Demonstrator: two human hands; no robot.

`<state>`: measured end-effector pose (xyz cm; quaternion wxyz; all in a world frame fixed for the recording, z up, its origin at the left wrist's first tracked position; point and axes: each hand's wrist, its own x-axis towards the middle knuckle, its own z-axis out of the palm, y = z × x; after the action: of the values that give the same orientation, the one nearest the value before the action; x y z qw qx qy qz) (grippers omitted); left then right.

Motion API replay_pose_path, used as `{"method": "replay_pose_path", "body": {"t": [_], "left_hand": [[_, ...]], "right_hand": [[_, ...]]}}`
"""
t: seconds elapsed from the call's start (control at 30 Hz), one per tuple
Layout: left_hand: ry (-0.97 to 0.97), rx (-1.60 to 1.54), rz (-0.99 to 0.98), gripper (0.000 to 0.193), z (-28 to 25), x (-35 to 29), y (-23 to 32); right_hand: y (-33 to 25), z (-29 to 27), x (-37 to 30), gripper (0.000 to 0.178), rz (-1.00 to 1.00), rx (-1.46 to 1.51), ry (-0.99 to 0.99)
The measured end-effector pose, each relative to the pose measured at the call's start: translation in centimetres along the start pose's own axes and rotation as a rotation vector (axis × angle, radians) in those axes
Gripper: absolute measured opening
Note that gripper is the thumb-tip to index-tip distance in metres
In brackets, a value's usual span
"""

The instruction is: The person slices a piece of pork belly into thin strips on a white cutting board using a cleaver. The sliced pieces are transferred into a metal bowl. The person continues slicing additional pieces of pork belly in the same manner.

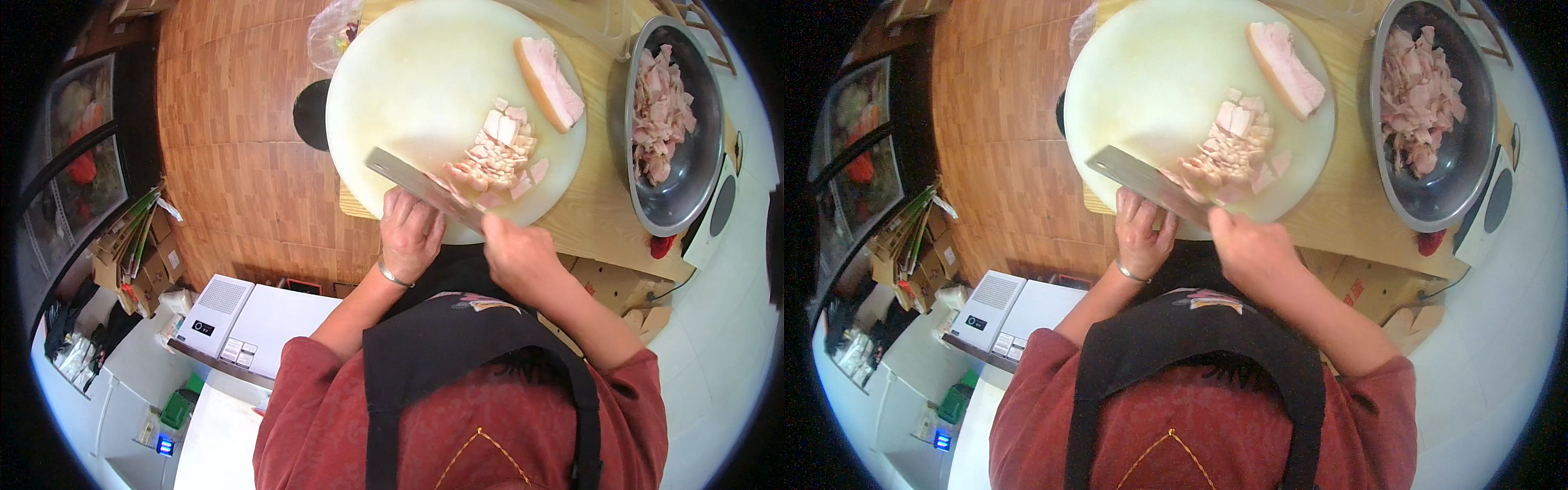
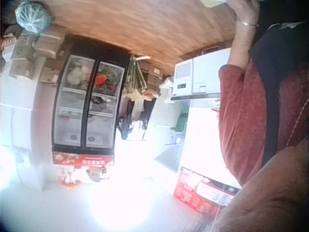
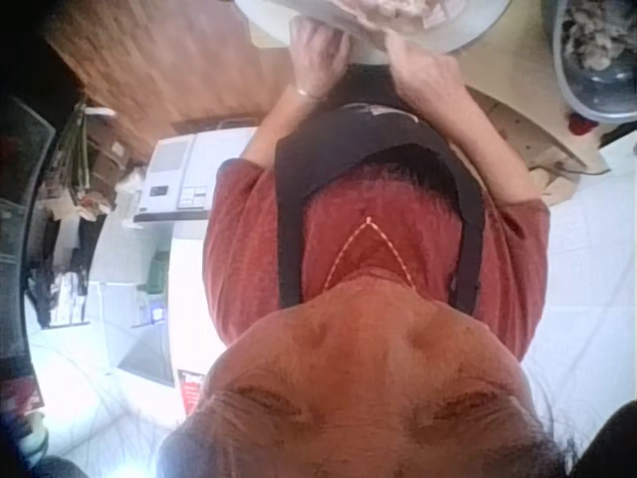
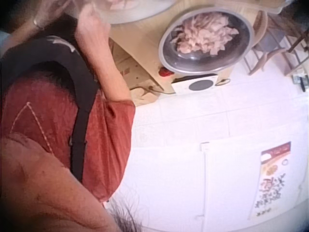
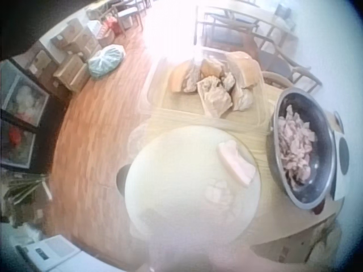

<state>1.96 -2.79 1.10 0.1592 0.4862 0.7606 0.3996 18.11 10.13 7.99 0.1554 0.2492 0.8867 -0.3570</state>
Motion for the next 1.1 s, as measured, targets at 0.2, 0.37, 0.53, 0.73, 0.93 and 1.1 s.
{"method": "replay_pose_path", "body": {"t": [0.2,0.37,0.53,0.73,0.93,1.1], "left_hand": [[-0.014,-0.055,0.037,0.027,-0.3,-0.2,-0.1],[0.024,-0.037,0.074,0.028,-0.3,-0.1,-0.2],[0.007,0.020,0.065,0.031,-0.3,-0.1,-0.2],[0.007,0.026,0.087,0.033,-0.4,0.3,0.1],[-0.052,-0.005,0.013,0.045,0.0,-0.7,-0.7],[0.024,-0.003,0.032,0.032,0.1,-0.1,-0.1]], "right_hand": [[-0.1,0.5,5.0,0.015,-0.036,0.181,0.192],[1.3,-1.3,-0.5,0.013,0.000,0.039,0.092],[-0.1,-3.5,-4.3,0.012,0.016,-0.050,-0.028],[-0.2,-2.9,-4.2,0.013,0.008,-0.021,-0.003],[-0.4,-0.9,-1.0,0.016,-0.004,-0.018,0.021],[0.3,-1.2,-3.8,0.015,0.007,-0.038,-0.019]]}}
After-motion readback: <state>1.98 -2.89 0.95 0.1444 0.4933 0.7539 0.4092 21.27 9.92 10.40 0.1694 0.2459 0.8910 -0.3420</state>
